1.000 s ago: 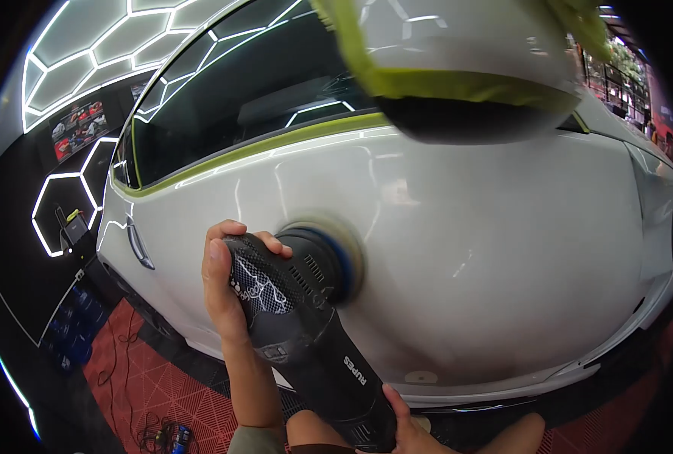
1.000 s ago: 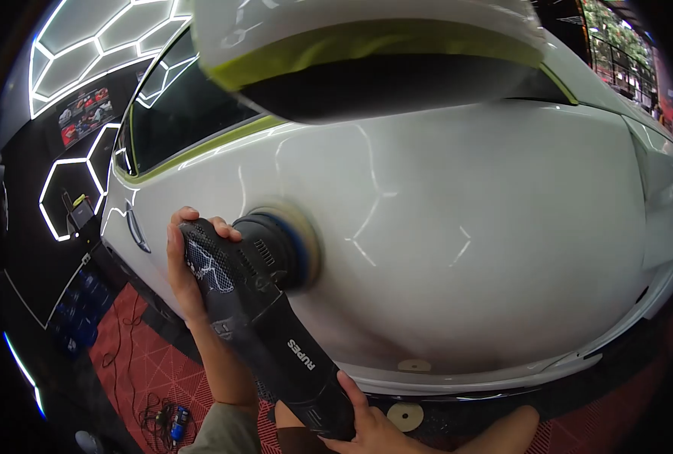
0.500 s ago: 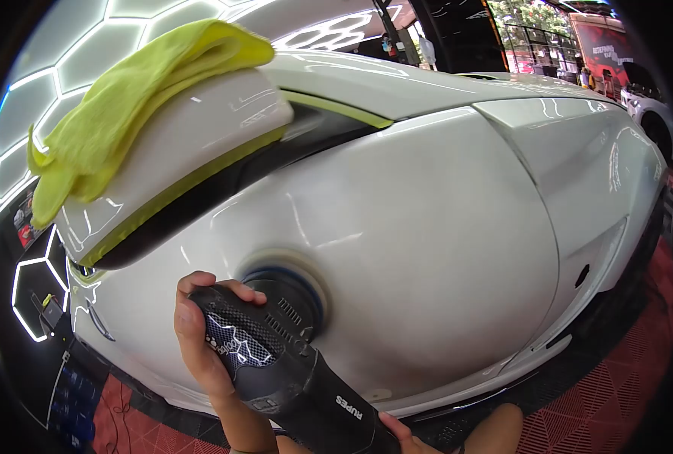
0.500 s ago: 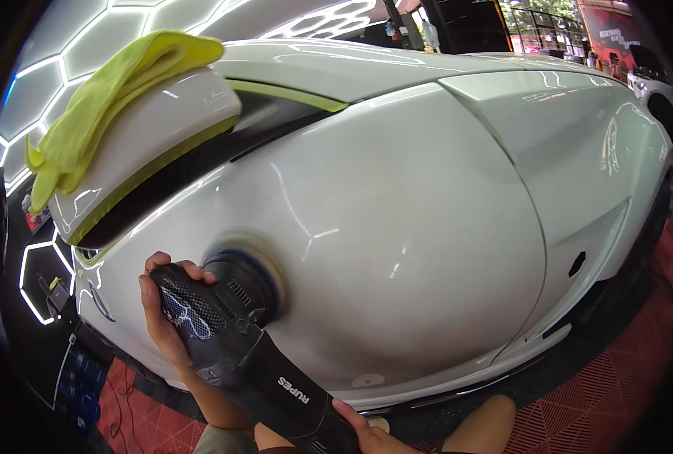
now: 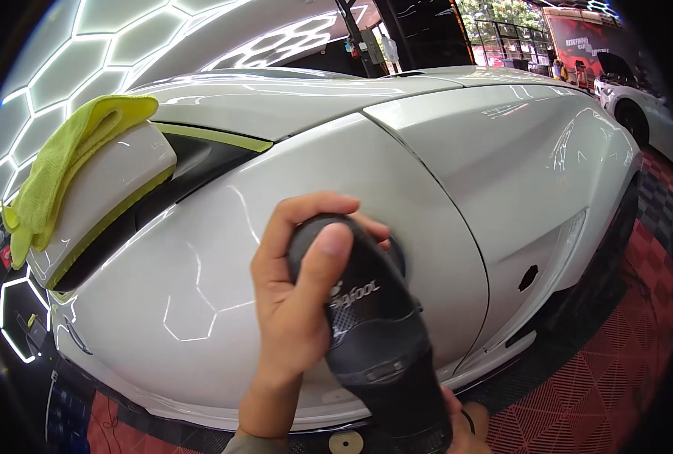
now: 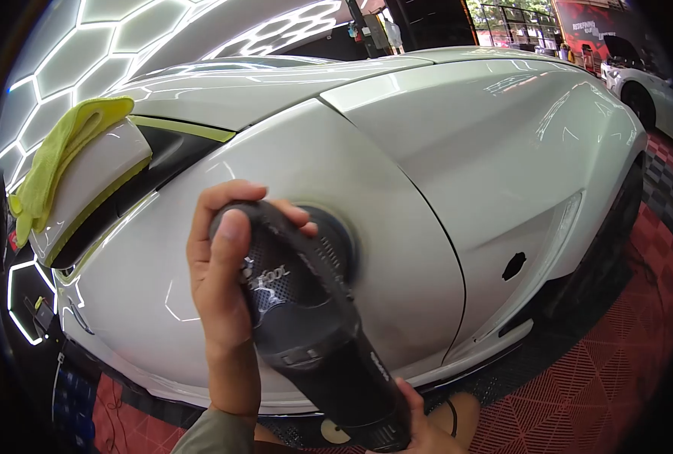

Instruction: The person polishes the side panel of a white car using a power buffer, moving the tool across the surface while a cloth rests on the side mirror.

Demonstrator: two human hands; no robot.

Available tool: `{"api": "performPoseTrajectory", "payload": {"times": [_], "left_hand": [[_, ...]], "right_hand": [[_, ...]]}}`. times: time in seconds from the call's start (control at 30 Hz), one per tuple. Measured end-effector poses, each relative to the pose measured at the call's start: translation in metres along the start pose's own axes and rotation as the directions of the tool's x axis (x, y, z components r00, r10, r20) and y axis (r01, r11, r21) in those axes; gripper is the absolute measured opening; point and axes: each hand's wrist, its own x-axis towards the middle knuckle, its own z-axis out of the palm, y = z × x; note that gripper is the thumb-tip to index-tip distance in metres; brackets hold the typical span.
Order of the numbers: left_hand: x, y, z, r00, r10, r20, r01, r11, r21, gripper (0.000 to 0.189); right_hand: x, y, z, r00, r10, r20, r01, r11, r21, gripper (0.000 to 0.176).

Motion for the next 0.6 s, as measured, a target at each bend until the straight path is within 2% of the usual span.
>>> {"api": "performPoseTrajectory", "payload": {"times": [0.07,0.1,0.2,0.3,0.53,0.6], "left_hand": [[0.004,-0.007,0.014,0.995,-0.066,0.075,0.066,0.998,-0.006,0.025],[0.007,-0.012,0.019,0.991,-0.056,0.121,0.043,0.994,0.104,0.028],[0.011,-0.021,0.032,0.982,-0.074,0.173,0.047,0.987,0.155,0.025],[0.014,-0.024,0.037,0.979,-0.096,0.181,0.063,0.982,0.179,0.025],[0.022,-0.019,0.035,0.993,0.071,0.094,-0.089,0.974,0.206,0.021],[0.019,-0.018,0.035,0.992,0.028,0.122,-0.061,0.958,0.279,0.023]], "right_hand": [[-0.009,0.003,-0.011,1.0,0.019,-0.016,-0.019,1.0,-0.008,0.083],[-0.01,0.005,-0.017,0.999,0.028,-0.022,-0.028,1.0,-0.01,0.08],[-0.021,0.012,-0.029,0.997,0.063,-0.036,-0.064,0.998,-0.012,0.069],[-0.033,0.023,-0.042,0.992,0.113,-0.048,-0.114,0.994,-0.003,0.058],[-0.06,0.052,-0.069,0.975,0.222,-0.009,-0.221,0.972,0.075,0.034],[-0.065,0.059,-0.074,0.975,0.221,0.006,-0.221,0.97,0.099,0.028]]}}
